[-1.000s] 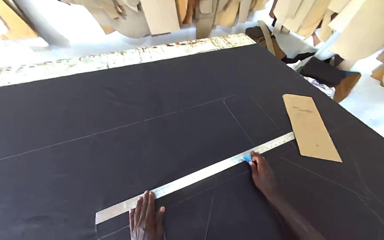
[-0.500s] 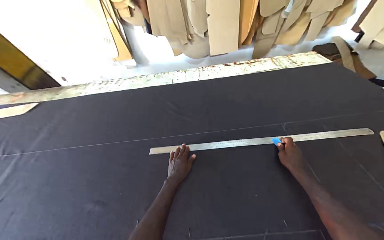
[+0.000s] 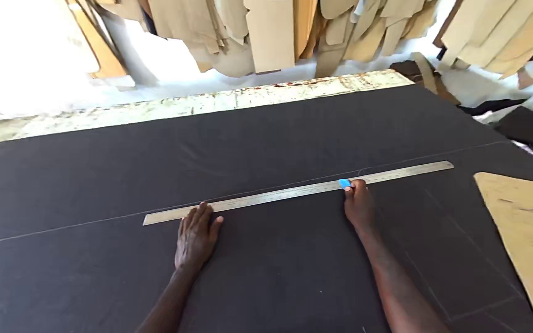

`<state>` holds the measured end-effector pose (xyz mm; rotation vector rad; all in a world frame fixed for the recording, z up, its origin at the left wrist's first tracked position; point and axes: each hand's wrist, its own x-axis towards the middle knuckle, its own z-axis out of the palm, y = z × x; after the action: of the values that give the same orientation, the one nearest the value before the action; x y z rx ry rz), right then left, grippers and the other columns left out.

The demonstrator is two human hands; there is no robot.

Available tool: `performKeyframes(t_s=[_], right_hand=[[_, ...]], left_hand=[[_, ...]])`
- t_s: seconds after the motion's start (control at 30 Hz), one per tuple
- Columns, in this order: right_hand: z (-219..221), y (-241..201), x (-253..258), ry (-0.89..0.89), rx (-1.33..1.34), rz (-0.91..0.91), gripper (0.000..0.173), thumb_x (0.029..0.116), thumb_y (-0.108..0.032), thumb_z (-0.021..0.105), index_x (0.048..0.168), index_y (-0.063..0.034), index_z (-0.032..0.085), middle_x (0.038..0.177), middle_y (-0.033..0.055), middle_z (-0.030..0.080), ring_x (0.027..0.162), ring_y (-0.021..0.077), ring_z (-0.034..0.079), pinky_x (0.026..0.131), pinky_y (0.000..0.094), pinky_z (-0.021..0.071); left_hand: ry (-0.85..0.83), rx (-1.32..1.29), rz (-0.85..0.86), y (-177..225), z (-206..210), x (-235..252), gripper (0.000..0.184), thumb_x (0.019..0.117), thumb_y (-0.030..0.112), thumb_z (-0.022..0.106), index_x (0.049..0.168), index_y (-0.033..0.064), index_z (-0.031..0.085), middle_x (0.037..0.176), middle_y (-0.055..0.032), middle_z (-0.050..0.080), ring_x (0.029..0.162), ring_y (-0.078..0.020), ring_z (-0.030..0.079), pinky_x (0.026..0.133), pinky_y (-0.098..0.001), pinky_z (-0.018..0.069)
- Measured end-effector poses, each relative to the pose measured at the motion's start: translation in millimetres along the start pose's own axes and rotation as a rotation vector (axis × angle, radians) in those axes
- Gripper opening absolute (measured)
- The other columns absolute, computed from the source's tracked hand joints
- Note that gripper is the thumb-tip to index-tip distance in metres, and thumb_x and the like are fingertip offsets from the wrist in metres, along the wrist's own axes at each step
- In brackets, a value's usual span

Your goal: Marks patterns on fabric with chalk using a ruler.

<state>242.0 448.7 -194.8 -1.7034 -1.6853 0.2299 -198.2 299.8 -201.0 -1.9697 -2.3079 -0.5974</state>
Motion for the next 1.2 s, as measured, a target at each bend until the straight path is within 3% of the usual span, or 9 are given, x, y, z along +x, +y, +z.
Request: performKeyframes(t_s=[0.2,0.33,0.53,0.67,0.77,0.97,1.03,1.1,1.2], right_hand=[[0,3,3,0.034,0.144,0.078,0.031,0.1070,-0.025,0.049,0.123,0.0000,0.059,0.103,0.0218,0.066,0.096,0.0382,0.067,0.083,0.0589,0.0550],[-3,12,10,0.247,0.486,0.248,0.030,0.1068,-0.023,0.049,0.123,0.0019,0.055,0.095,0.0172,0.065,0.085,0.0274,0.065,0.077,0.0490,0.0552],[-18,22,22,0.521,0.842,0.370,0.024,0.1069,-0.018,0.050,0.122,0.0011,0.051,0.104,0.0117,0.062,0.093,0.0150,0.061,0.083,0.0345,0.0522],[-30,43,29,0.339,0.555,0.376,0.031,0.1073,-0.024,0.049,0.125,0.0014,0.053,0.098,0.0173,0.065,0.087,0.0271,0.064,0.078,0.0480,0.0539],[-33,48,27,0.137,0.391,0.338,0.035,0.1075,-0.024,0.049,0.129,0.0032,0.055,0.110,0.0229,0.066,0.101,0.0355,0.066,0.089,0.0549,0.0540],[-41,42,44,-0.014,0.231,0.303,0.034,0.1078,-0.025,0.048,0.129,0.0014,0.056,0.109,0.0237,0.066,0.104,0.0401,0.065,0.090,0.0583,0.0527],[-47,47,54,-0.126,0.048,0.190,0.033,0.1079,-0.024,0.047,0.128,0.0006,0.056,0.107,0.0236,0.067,0.106,0.0406,0.065,0.098,0.0573,0.0501],[-48,53,62,-0.161,-0.122,0.078,0.028,0.1069,-0.021,0.049,0.124,-0.0006,0.057,0.104,0.0199,0.070,0.107,0.0365,0.067,0.111,0.0550,0.0409],[-43,57,63,-0.130,-0.193,0.021,0.025,0.1049,-0.018,0.051,0.121,-0.0014,0.061,0.107,0.0183,0.069,0.110,0.0344,0.066,0.111,0.0534,0.0423]], left_hand=[[0.002,0.018,0.012,-11,6,1,0.071,0.1033,0.064,0.028,0.149,0.0171,0.054,0.160,-0.0019,0.046,0.151,-0.0281,0.037,0.124,-0.0569,0.0253],[0.028,-0.005,0.049,-15,9,1,0.071,0.1030,0.063,0.029,0.150,0.0161,0.053,0.160,-0.0038,0.046,0.150,-0.0325,0.037,0.123,-0.0602,0.0249],[0.050,-0.027,0.053,-18,12,1,0.073,0.1021,0.065,0.029,0.149,0.0145,0.055,0.158,-0.0068,0.048,0.150,-0.0375,0.036,0.122,-0.0616,0.0229],[0.032,-0.037,0.059,-20,12,1,0.074,0.1025,0.065,0.029,0.150,0.0140,0.053,0.160,-0.0082,0.045,0.151,-0.0384,0.035,0.123,-0.0620,0.0215],[0.024,-0.043,0.061,-15,7,0,0.074,0.1028,0.063,0.030,0.149,0.0110,0.053,0.160,-0.0112,0.045,0.150,-0.0402,0.035,0.123,-0.0618,0.0217],[-0.007,-0.052,0.034,-8,2,-4,0.072,0.1030,0.063,0.031,0.151,0.0136,0.052,0.161,-0.0094,0.044,0.151,-0.0406,0.032,0.122,-0.0637,0.0200],[-0.029,-0.075,0.059,-9,0,-3,0.072,0.1032,0.064,0.030,0.152,0.0153,0.051,0.162,-0.0074,0.043,0.153,-0.0375,0.031,0.123,-0.0636,0.0187],[-0.029,-0.110,0.092,-10,0,-3,0.070,0.1037,0.062,0.032,0.152,0.0154,0.051,0.161,-0.0066,0.044,0.153,-0.0347,0.032,0.123,-0.0628,0.0181],[0.004,-0.110,0.108,-15,6,-2,0.073,0.1030,0.063,0.032,0.149,0.0112,0.054,0.161,-0.0133,0.042,0.153,-0.0381,0.030,0.124,-0.0617,0.0196]])
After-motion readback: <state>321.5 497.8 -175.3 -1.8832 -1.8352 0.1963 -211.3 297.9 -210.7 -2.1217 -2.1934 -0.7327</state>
